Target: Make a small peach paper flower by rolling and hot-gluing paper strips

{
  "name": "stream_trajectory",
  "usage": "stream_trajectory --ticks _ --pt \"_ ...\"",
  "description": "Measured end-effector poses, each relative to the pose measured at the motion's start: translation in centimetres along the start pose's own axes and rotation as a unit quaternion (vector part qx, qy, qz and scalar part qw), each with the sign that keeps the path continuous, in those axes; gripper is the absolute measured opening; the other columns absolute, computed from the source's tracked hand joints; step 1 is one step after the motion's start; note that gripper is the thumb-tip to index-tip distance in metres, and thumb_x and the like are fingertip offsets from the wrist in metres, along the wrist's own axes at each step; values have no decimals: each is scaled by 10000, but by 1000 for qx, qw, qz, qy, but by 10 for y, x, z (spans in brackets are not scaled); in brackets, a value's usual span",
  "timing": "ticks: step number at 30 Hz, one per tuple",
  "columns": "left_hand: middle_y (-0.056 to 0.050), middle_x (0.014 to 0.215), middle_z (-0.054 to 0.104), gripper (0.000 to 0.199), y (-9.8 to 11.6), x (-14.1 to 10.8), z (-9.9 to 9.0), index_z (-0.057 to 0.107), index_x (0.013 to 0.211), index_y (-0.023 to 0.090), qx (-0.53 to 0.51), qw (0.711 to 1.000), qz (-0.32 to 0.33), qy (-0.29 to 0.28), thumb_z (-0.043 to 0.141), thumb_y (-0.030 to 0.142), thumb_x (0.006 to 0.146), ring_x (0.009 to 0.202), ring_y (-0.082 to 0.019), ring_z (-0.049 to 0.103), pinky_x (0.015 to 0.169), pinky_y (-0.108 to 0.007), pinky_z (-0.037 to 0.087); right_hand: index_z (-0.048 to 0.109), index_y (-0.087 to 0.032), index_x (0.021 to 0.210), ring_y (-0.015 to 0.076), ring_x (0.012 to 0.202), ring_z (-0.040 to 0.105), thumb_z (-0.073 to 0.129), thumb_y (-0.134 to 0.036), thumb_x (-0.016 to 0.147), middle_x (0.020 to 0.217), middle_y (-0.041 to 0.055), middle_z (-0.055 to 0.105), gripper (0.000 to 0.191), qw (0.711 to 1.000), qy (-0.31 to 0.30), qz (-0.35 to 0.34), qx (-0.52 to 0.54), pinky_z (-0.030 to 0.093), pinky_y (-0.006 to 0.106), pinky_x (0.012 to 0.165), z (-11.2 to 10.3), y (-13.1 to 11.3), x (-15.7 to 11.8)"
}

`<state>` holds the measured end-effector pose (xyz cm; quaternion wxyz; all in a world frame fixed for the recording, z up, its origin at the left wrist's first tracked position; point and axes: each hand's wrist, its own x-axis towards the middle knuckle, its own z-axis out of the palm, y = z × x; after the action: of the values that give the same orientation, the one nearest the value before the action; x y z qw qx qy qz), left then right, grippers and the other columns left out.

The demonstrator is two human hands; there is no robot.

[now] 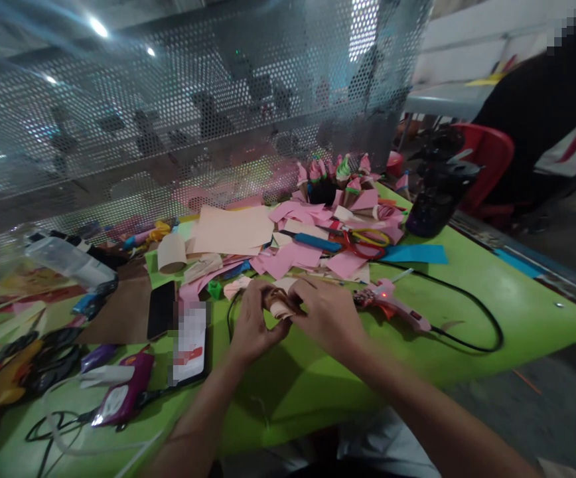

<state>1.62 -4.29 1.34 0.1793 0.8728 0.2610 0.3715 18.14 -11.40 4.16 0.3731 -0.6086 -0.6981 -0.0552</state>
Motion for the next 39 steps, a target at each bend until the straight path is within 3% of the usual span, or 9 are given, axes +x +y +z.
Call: stream_trajectory --ticks 4,7,13,20,27,32,39 --pt "-84 1065 536 396 0 -1 1 419 1122 215 -6 1000 -8 -14 618 328 798 979 -241 529 826 -374 443 608 -193 749 157 638 557 643 -285 878 700 15 640 162 997 20 -62 -40 320 270 601 -4 0 3" --pt "-87 1074 535 381 0 -1 2 416 1129 218 -9 1000 -7 -14 602 325 814 990 -242 527 818 -370 443 621 -194 764 157 656 573 645 -274 878 723 20 655 141 997 7 -70 -32 337 268 613 -5 1 5" --pt "-78 1047 533 368 1 0 1 414 1123 216 7 1000 -4 9 597 324 823 985 -240 526 811 -362 444 667 -195 825 182 713 628 685 -195 833 783 35 696 20 999 3 -28 21 395 270 629 -5 1 4" --pt "-83 1046 527 387 2 -1 3 411 1132 210 4 1000 3 10 600 329 817 977 -243 521 826 -372 441 687 -210 824 188 732 655 686 -169 818 797 22 728 41 991 -6 52 121 441 277 666 -1 -1 -1" --pt "-74 1049 531 402 0 -1 2 416 1115 220 -17 1000 -17 -15 632 313 788 968 -236 530 793 -355 449 652 -187 808 180 702 612 654 -149 832 814 42 699 46 999 7 -26 -30 372 285 632 0 -5 -2" --pt "-66 1022 536 371 5 1 1 431 1092 220 -28 999 -24 -31 636 294 792 925 -220 529 774 -346 445 642 -166 818 201 717 604 604 -73 833 789 59 677 102 984 -47 -93 -144 352 311 653 -16 -7 8" --pt "-53 976 534 371 8 3 0 437 1083 223 -43 998 -20 -31 648 283 784 874 -205 517 754 -337 439 637 -157 838 196 707 589 581 -65 865 799 66 677 111 968 -98 -140 -182 322 320 629 -27 -9 21"
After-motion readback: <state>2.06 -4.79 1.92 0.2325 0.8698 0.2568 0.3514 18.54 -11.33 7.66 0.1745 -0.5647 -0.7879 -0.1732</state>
